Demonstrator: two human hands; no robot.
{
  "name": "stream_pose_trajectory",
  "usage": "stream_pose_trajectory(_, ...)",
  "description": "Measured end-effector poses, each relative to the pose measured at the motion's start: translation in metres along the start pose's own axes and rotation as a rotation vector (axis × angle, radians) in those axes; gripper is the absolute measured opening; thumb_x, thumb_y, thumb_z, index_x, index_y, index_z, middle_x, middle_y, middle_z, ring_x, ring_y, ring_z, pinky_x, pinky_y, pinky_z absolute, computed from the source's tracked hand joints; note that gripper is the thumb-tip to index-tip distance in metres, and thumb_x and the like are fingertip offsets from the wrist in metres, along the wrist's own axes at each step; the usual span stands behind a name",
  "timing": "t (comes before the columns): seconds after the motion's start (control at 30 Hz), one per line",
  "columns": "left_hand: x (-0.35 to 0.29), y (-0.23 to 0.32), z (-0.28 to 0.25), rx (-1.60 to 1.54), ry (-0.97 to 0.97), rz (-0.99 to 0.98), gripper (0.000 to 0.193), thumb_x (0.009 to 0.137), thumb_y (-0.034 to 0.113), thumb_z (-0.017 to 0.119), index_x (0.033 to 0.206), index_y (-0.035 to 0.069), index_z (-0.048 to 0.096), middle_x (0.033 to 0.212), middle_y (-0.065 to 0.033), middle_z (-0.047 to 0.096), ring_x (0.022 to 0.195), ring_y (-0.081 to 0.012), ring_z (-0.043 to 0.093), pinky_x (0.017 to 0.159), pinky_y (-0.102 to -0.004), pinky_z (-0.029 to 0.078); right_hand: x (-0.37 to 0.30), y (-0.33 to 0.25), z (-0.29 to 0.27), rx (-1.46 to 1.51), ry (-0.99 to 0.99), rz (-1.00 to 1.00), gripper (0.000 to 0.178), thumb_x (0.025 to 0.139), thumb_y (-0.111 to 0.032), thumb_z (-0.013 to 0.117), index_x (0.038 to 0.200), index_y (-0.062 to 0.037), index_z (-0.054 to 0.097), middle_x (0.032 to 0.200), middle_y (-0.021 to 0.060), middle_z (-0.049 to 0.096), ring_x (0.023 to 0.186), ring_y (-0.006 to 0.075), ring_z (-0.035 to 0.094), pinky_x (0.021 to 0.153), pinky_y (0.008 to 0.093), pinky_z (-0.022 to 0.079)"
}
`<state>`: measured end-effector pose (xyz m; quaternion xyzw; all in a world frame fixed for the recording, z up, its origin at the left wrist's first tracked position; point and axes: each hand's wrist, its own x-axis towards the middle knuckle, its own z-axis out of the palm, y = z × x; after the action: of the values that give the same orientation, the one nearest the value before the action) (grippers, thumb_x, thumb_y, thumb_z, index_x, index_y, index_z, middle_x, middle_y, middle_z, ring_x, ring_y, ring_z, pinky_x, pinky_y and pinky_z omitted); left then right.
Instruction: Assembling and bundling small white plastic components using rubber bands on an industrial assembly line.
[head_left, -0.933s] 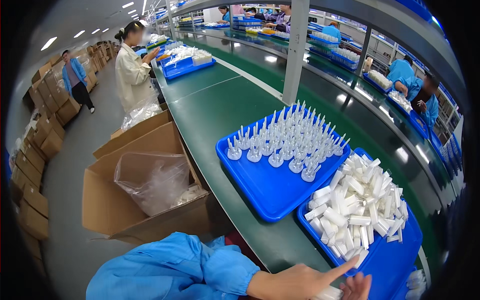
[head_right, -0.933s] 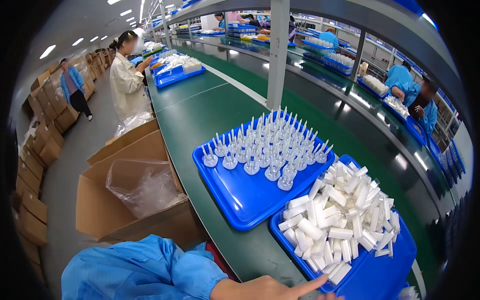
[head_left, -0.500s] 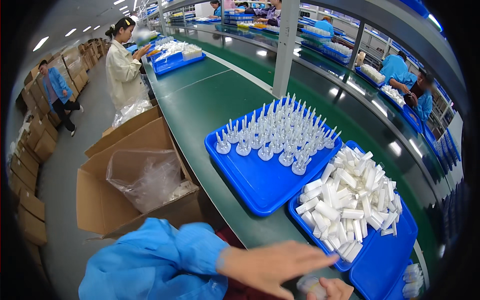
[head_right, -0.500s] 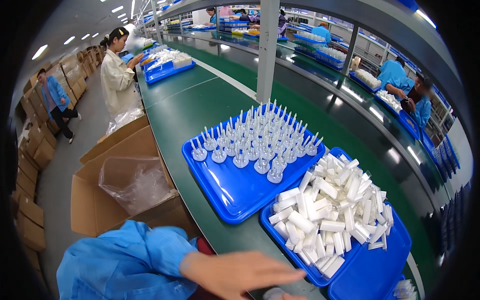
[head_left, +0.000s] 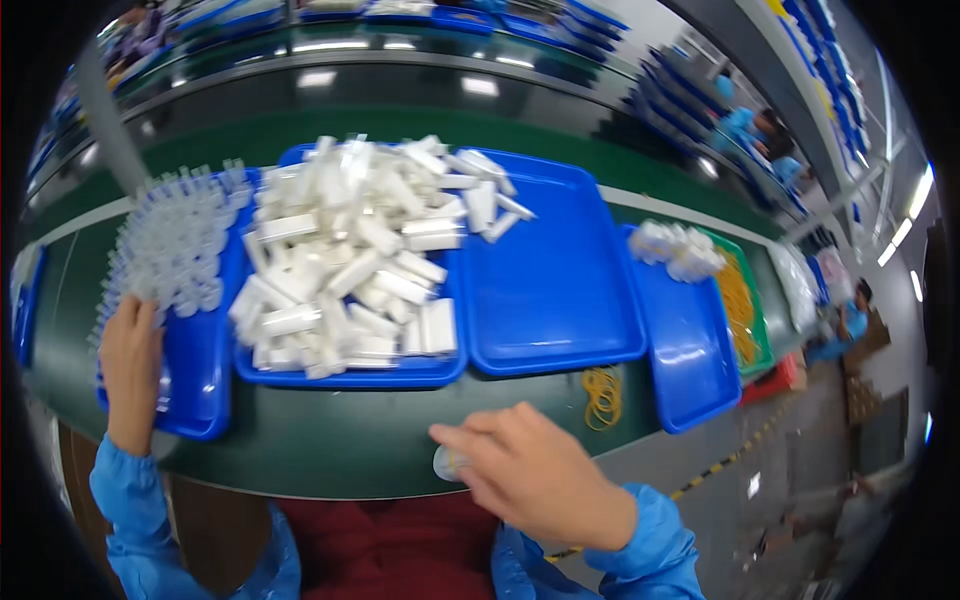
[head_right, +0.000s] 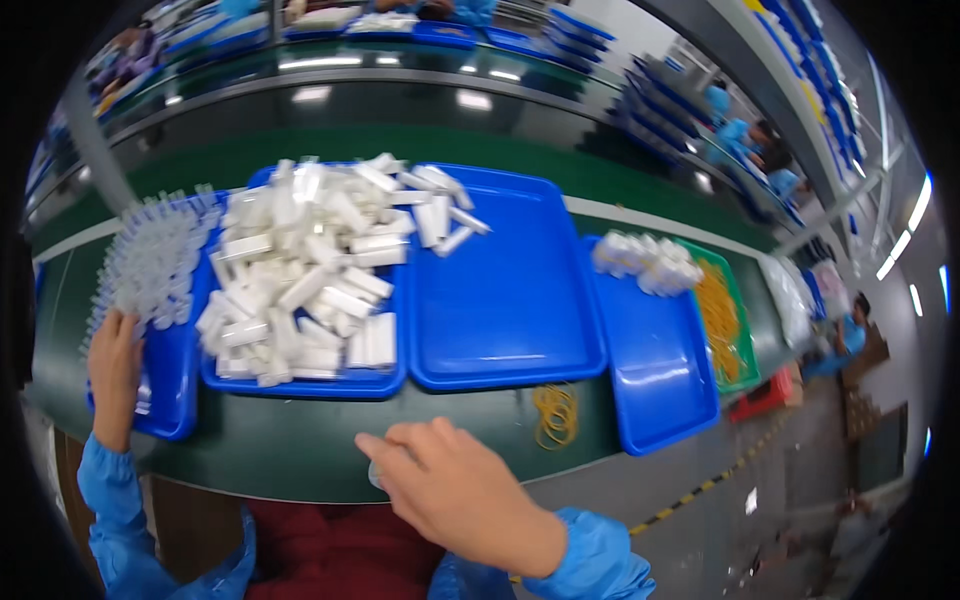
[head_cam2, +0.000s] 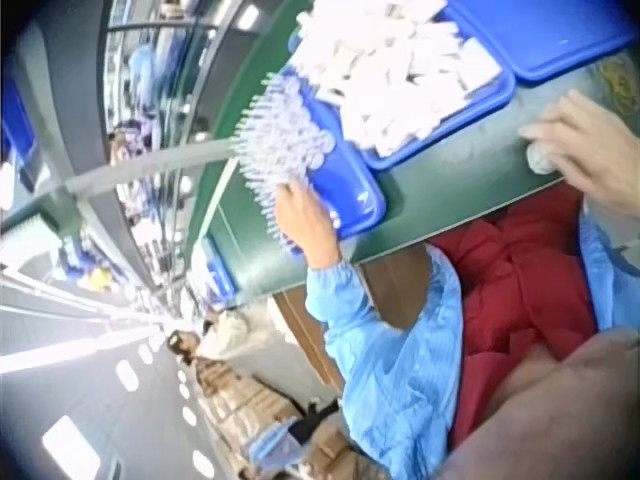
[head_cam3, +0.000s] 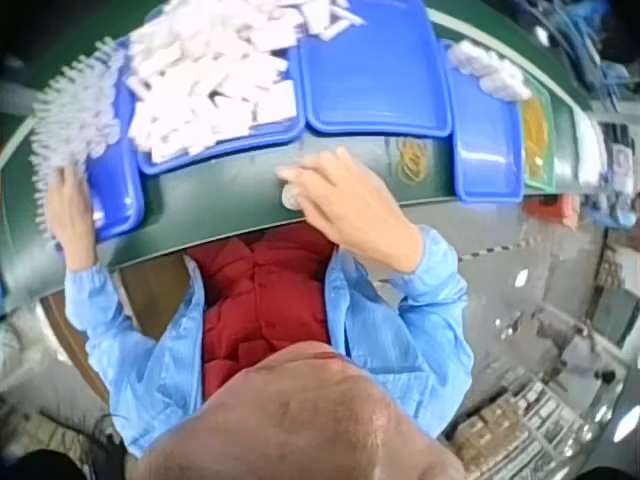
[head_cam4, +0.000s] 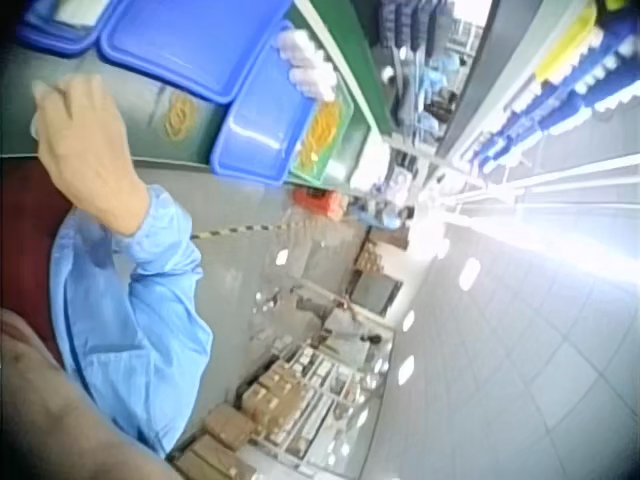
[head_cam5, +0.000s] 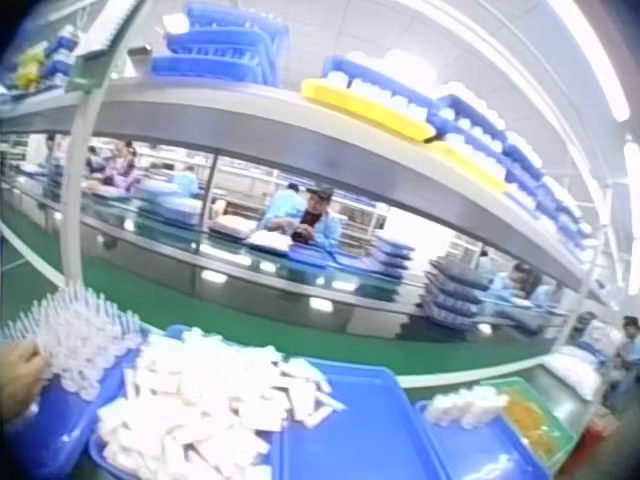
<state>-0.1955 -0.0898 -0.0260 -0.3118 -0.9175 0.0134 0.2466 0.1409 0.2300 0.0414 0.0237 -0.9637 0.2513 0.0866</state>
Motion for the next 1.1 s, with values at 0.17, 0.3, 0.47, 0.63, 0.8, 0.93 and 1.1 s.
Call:
stream_pose_trajectory(0.17,-0.001,0.01,-0.023,-0.059,0.102,0.14,0.024,0.08,-0.004,0.066,0.103,0.002,0.061,0.099,-0.0147,0.061,0.093,-0.0352,0.061,0.079,-0.044,0.049,-0.046,0.067,-0.084,-0.282,0.663,0.334,0.031,0.087,-0.008,0.074,0.116,-0.004,0.065,0.11,0.0115,0.063,0.094,0.0228,0.062,0.076,0.0323,0.051)
stream_pose_trajectory(0.3,-0.009,0.024,-0.042,-0.218,0.064,0.091,0.023,0.081,-0.008,0.064,0.102,0.001,0.061,0.098,-0.015,0.062,0.093,-0.0338,0.062,0.08,-0.0407,0.048,-0.074,0.186,-0.122,-0.541,0.823,0.565,0.032,0.086,-0.01,0.076,0.115,-0.0065,0.064,0.105,0.0115,0.061,0.094,0.0268,0.064,0.075,0.0361,0.052)
stream_pose_trajectory(0.47,-0.027,0.036,-0.059,-0.537,0.038,-0.067,0.024,0.087,-0.011,0.06,0.107,0.0,0.062,0.105,-0.0132,0.062,0.094,-0.0273,0.063,0.084,-0.0334,0.047,-0.057,0.268,-0.1,-0.72,0.837,0.546,0.027,0.088,-0.016,0.077,0.109,-0.0064,0.062,0.105,0.0148,0.062,0.095,0.0368,0.065,0.078,0.0454,0.053)
stream_pose_trajectory(0.63,-0.054,0.04,-0.067,-0.813,0.256,-0.25,0.026,0.087,-0.013,0.061,0.11,-0.001,0.063,0.113,-0.0104,0.061,0.107,-0.0225,0.06,0.094,-0.0319,0.047,-0.052,0.257,-0.104,-0.714,0.743,0.621,0.022,0.094,-0.024,0.069,0.106,-0.0061,0.063,0.109,0.0146,0.064,0.098,0.0387,0.064,0.083,0.0452,0.052)
stream_pose_trajectory(0.8,-0.054,0.082,-0.091,-0.843,0.284,0.0,0.03,0.078,-0.013,0.069,0.104,0.002,0.066,0.107,-0.0125,0.062,0.1,-0.0238,0.06,0.09,-0.0328,0.047,-0.007,0.189,-0.097,-0.703,0.732,0.237,0.02,0.091,-0.013,0.07,0.109,-0.006,0.068,0.116,0.0126,0.066,0.104,0.0336,0.062,0.091,0.042,0.049)
stream_pose_trajectory(0.93,-0.049,0.136,-0.087,-1.071,0.182,0.261,0.035,0.068,-0.012,0.072,0.098,0.008,0.072,0.099,-0.0112,0.07,0.088,-0.0261,0.068,0.076,-0.035,0.054,0.061,0.101,-0.019,-0.265,0.419,0.042,0.018,0.085,-0.015,0.075,0.103,-0.0092,0.073,0.099,0.008,0.071,0.094,0.0284,0.066,0.08,0.0402,0.052)
stream_pose_trajectory(1.1,-0.067,0.19,-0.07,-1.211,0.032,0.356,0.039,0.07,-0.008,0.076,0.103,0.013,0.076,0.102,-0.006,0.071,0.089,-0.0239,0.068,0.076,-0.0346,0.054,0.105,0.068,0.022,-0.205,0.306,-0.035,0.032,0.086,-0.022,0.076,0.112,-0.0038,0.068,0.091,0.0101,0.067,0.086,0.0305,0.062,0.079,0.0425,0.048)
